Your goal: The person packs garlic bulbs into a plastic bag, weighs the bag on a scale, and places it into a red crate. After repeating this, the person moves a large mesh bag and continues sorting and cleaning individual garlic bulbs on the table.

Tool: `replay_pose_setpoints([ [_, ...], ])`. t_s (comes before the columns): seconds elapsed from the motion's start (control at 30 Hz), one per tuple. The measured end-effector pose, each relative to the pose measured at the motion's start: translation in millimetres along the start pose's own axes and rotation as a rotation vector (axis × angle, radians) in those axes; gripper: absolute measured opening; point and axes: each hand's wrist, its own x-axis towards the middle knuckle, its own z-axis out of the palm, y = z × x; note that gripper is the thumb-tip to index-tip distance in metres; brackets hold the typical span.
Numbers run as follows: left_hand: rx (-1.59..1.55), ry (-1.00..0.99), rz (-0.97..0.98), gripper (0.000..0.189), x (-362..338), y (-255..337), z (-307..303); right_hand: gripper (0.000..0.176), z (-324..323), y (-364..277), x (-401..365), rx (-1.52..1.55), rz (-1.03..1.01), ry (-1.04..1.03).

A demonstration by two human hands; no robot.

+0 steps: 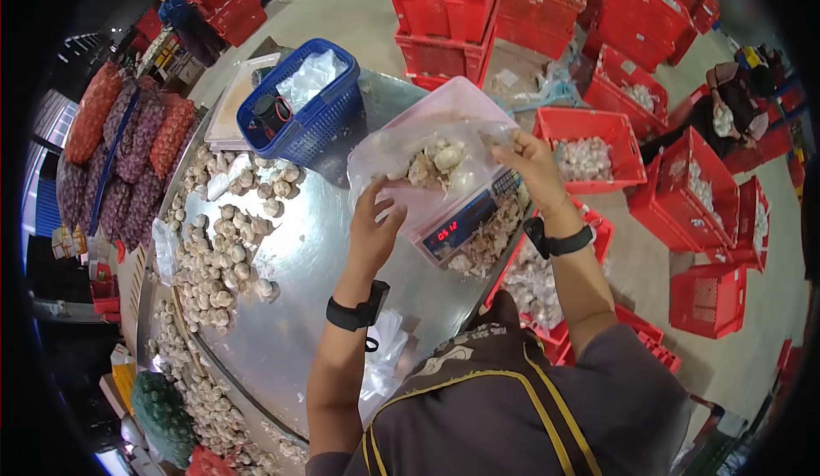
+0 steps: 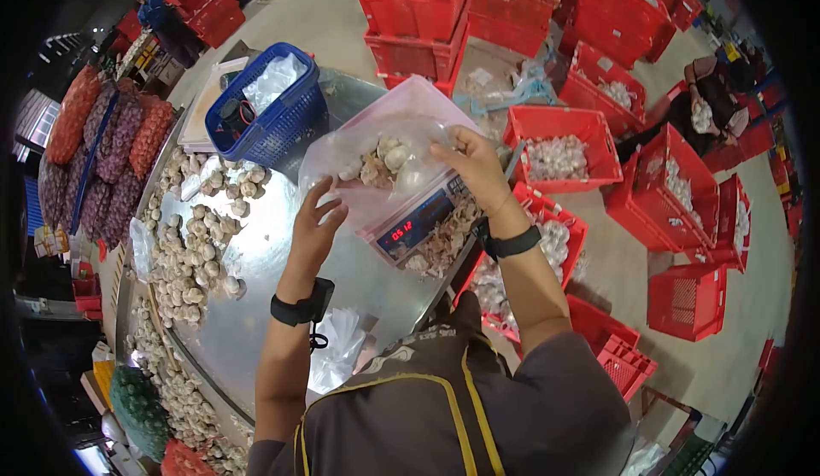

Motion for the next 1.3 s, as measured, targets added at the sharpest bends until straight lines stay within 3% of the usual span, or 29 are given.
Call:
replay_pose_setpoints([
  [0.13,0.047,-0.006,-0.001,0.051,-9.2,39.4,-2.7,0.030,11.9,4.4,5.6,-0.003,0.011,-0.001],
  [0.47,0.147,-0.054,0.094,0.041,0.6,53.3,18.5,0.030,27.2,-6.3,4.4,-0.007,0.005,0.009],
  [0.57,0.275,-0.053,0.160,0.044,11.0,51.8,28.5,0.029,25.0,-10.6,0.1,-0.013,0.015,-0.044],
  [0.63,0.507,-0.031,0.378,0.049,19.6,48.8,33.5,0.028,22.7,-12.9,-4.5,-0.012,0.085,-0.090],
  [0.67,0.507,-0.024,0.379,0.049,25.4,43.4,34.9,0.028,21.9,-17.0,-7.3,-0.014,0.083,-0.097],
  [0.73,0.820,-0.088,0.448,0.053,36.5,23.8,37.4,0.020,21.8,-30.5,-12.5,0.060,0.164,-0.132],
  [0.8,0.944,-0.093,0.397,0.049,42.9,0.5,32.9,0.020,18.1,-31.8,-16.6,0.012,0.152,-0.152],
  [0.87,1.082,0.073,0.219,0.043,51.5,-18.8,24.6,0.020,16.1,-37.9,-21.9,0.043,0.190,-0.140],
  [0.93,1.091,0.112,0.170,0.041,57.4,-15.3,22.4,0.019,12.1,-38.5,-24.6,0.037,0.192,-0.144],
  [1.03,1.110,0.159,0.231,0.043,64.9,-14.4,36.2,0.019,14.4,-39.4,-26.7,-0.064,0.222,-0.082],
  [1.07,1.183,0.315,0.480,0.041,78.8,-36.1,45.2,0.019,17.4,-38.7,-25.4,-0.063,0.218,-0.124],
  [1.13,1.210,0.084,0.310,0.037,76.6,-18.8,55.5,0.021,18.6,-38.9,-23.9,0.011,0.193,-0.105],
  [1.3,1.083,0.136,0.309,0.034,79.7,-42.1,55.2,0.022,19.3,-40.9,-20.2,-0.007,0.147,-0.149],
])
